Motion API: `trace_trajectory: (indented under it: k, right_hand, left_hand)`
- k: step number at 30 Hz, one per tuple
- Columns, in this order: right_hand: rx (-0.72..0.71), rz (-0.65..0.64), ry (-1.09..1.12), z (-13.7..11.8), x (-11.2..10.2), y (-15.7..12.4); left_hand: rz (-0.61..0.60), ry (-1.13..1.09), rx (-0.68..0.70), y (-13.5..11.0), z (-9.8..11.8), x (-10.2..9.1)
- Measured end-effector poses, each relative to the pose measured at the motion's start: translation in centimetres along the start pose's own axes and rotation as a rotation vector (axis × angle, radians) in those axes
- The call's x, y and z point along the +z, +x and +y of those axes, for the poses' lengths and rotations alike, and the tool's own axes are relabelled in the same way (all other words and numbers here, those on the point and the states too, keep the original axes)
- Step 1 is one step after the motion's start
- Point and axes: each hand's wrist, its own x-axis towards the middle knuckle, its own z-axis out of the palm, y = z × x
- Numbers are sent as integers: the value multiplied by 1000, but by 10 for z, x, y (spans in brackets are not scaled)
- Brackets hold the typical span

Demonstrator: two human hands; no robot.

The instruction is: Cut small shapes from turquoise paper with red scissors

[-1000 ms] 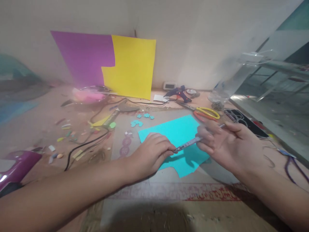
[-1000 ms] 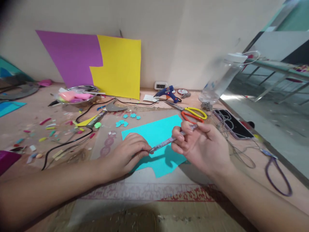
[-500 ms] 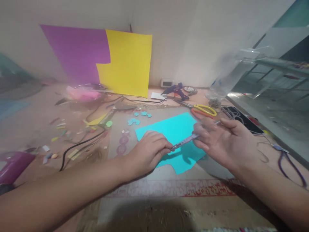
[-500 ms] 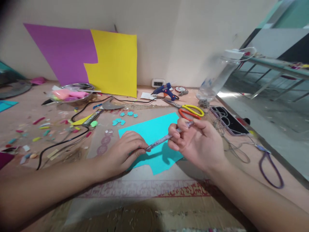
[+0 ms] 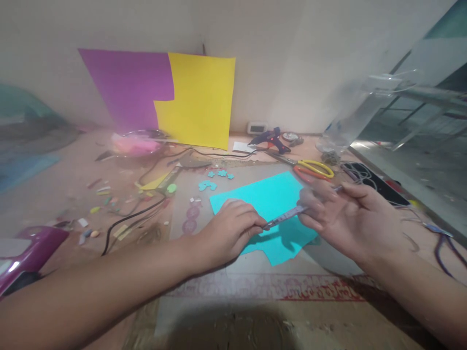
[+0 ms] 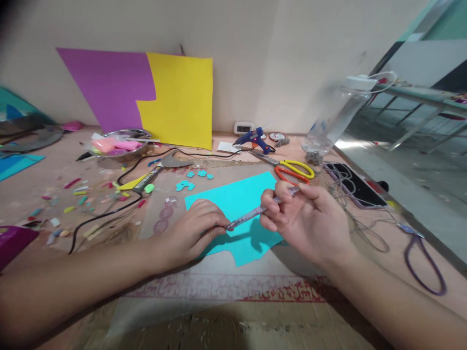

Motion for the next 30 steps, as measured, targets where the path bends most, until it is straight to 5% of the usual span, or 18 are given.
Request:
trace_trajectory:
  k: [6, 17, 23, 30]
  right_hand:
    - [-99, -7, -388, 13, 3, 1]
    - [-33, -115, -1074, 26, -10, -22]
    - [-118, -40, -1107, 45, -12, -16]
    - [-55, -41, -1046, 51, -16, -15]
  left_hand:
    - [-37, 8, -16, 0, 0, -1]
    - [-260, 197, -196, -3, -13, 6]
    - [-260, 213, -172, -2, -15, 6]
    - [-260, 158, -165, -4, -14, 3]
